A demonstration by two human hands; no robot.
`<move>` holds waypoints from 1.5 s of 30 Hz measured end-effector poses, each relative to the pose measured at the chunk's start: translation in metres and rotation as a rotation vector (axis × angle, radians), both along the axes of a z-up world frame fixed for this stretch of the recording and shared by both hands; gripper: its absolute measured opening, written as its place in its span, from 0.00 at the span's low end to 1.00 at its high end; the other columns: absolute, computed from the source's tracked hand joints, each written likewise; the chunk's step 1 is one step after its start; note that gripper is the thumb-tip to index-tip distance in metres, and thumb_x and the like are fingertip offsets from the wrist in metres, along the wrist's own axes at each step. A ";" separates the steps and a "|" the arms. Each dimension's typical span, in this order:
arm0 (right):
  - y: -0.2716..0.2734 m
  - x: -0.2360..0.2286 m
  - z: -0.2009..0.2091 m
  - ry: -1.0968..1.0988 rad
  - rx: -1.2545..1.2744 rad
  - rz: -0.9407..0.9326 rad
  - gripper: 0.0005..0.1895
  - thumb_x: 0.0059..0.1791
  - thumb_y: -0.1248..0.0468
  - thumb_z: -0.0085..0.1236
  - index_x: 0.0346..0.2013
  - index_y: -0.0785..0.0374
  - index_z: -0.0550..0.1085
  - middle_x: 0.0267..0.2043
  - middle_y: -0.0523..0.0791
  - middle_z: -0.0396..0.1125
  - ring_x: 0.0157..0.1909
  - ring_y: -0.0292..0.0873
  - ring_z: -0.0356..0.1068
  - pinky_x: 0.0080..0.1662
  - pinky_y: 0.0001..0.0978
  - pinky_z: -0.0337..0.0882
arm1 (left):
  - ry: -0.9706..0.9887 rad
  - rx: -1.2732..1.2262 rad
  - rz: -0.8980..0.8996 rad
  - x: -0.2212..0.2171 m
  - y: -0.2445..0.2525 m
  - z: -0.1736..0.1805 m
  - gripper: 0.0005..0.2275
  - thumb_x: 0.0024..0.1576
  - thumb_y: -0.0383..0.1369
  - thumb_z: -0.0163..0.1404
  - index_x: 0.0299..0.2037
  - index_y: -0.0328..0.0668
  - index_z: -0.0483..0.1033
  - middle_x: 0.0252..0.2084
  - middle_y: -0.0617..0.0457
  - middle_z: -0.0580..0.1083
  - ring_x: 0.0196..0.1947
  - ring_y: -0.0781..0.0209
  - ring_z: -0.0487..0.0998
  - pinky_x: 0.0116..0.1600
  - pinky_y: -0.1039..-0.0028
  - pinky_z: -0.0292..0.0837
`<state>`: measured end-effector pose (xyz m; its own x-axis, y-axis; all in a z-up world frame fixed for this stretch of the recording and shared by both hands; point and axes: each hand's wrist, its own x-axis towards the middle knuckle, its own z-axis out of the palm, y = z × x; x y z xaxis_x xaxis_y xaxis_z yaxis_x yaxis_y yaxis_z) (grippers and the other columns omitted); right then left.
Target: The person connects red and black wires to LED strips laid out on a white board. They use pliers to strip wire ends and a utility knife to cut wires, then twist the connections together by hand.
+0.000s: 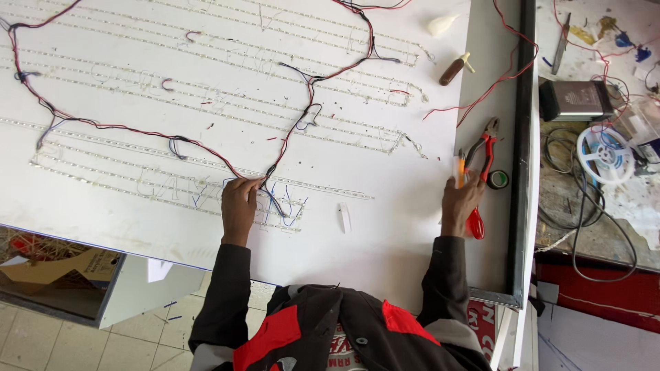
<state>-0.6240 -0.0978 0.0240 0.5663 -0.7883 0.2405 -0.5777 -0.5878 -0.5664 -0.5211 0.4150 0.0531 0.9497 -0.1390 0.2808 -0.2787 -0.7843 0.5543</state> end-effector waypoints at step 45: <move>-0.130 0.388 0.019 0.173 -0.327 0.077 0.30 0.61 0.43 0.60 0.60 0.67 0.71 0.65 0.62 0.62 0.69 0.70 0.62 0.66 0.64 0.64 | 1.224 -0.467 -0.163 0.009 -0.140 -0.073 0.20 0.65 0.50 0.56 0.65 0.64 0.88 0.63 0.67 0.87 0.67 0.70 0.84 0.74 0.72 0.73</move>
